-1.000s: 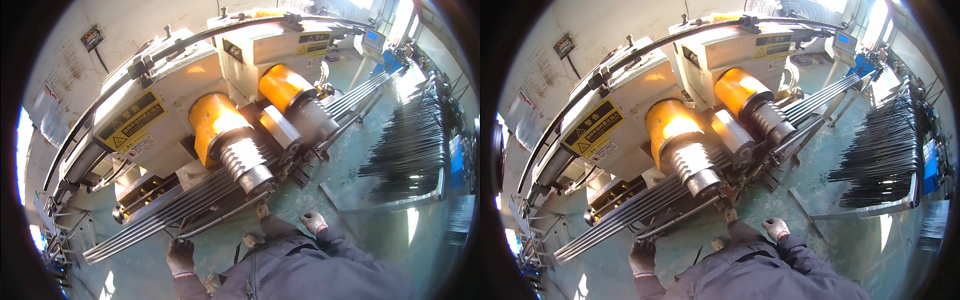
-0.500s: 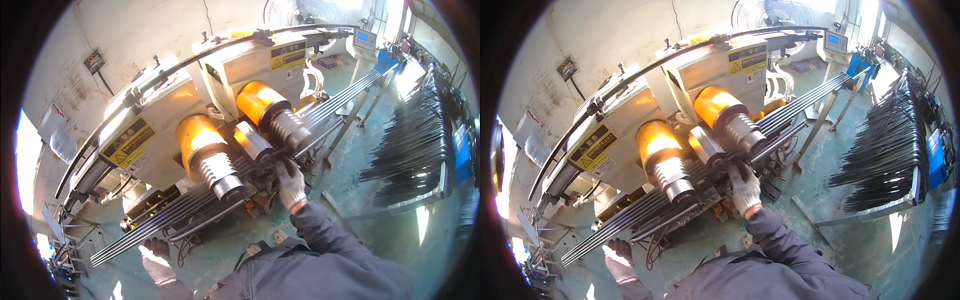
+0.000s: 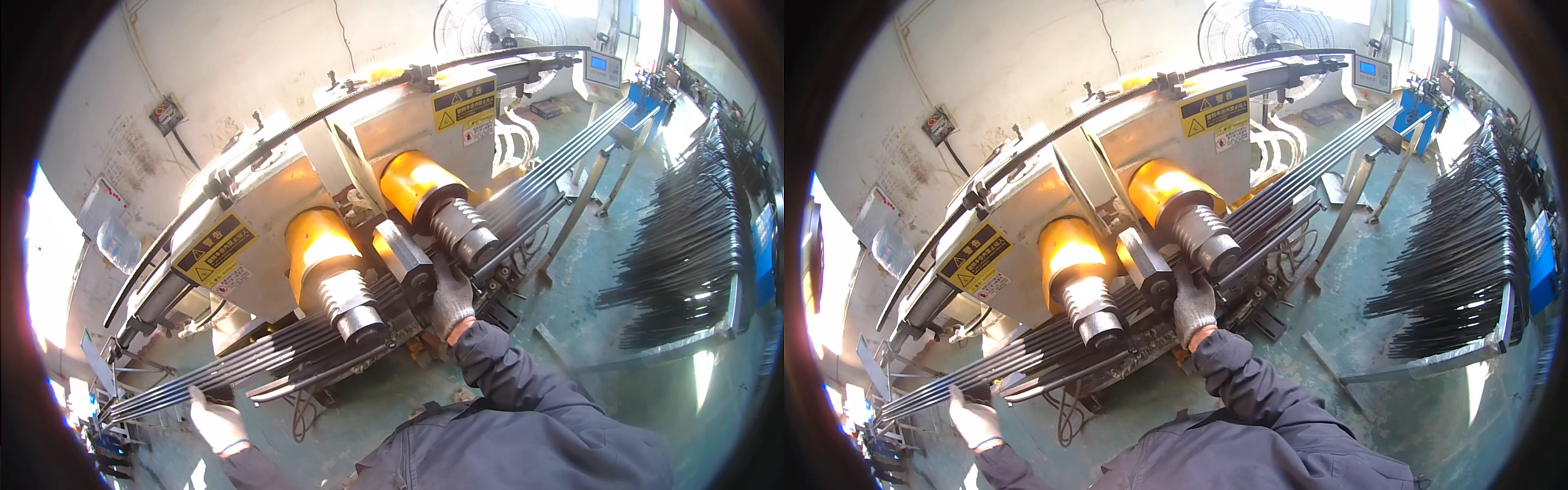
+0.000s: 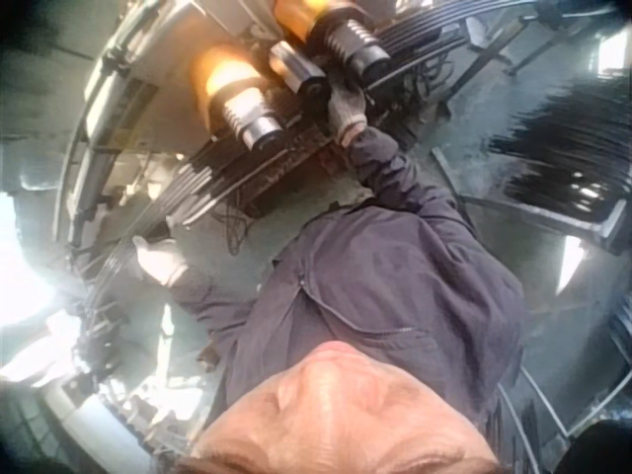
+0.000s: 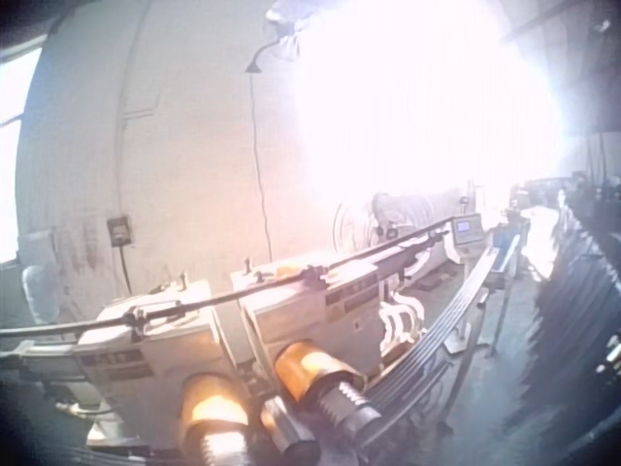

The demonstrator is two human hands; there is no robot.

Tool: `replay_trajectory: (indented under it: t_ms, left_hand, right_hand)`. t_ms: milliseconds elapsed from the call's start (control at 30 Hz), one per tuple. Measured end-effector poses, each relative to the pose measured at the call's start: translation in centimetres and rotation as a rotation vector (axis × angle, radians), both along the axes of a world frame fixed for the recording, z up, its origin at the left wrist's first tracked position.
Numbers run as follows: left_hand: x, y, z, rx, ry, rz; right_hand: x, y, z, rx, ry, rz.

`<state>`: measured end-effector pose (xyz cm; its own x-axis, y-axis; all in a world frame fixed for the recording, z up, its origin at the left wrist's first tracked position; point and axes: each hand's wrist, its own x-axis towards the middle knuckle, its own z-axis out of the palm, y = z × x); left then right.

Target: The person repeatedly feeds bundles of long metal rods into a bending machine, operates the machine to bend them, and then removes the bent rods to stack them on a nearby rack. The process is repeated multiple times throughout the clip.

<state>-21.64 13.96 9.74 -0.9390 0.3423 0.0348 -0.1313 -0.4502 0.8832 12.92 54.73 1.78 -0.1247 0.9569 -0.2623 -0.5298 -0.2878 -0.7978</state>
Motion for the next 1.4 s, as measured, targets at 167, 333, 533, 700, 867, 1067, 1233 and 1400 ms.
replay_trajectory:
  t_ms: [167, 333, 533, 700, 867, 1067, 1233, 1400]
  left_hand:
    - [-4.0, -0.5, 10.1, -0.180, 0.208, 0.160]
    - [-3.6, 4.7, 15.9, -0.122, 0.439, 0.172]
    - [3.1, 12.3, 22.5, -0.133, 0.521, 0.115]
    - [7.1, 17.8, 25.0, -0.115, 0.714, 0.015]
    - [9.4, 23.1, 26.3, -0.219, 0.815, -0.133]
    - [11.3, 26.7, 27.6, -0.515, 1.491, -0.158]
    - [12.5, 26.9, 27.6, -0.375, 1.154, -0.268]
    - [12.5, 26.7, 27.6, -0.341, 1.040, -0.301]
  right_hand:
    - [0.1, -0.1, 0.8, -0.062, 0.055, 0.004]
    - [0.2, 1.0, 1.4, 0.132, -0.062, -0.032]
    - [0.6, 2.3, 1.6, 0.384, -0.164, 0.022]
    - [1.2, 2.3, 2.6, 0.301, -0.086, 0.076]
    - [1.6, 2.6, 2.3, 0.182, -0.185, 0.137]
    - [1.5, 3.2, 0.9, 0.492, -0.499, 0.122]
    - [1.8, 3.1, 1.3, 0.190, -0.175, 0.216]
    - [1.6, 2.8, 1.8, 0.313, -0.162, 0.188]
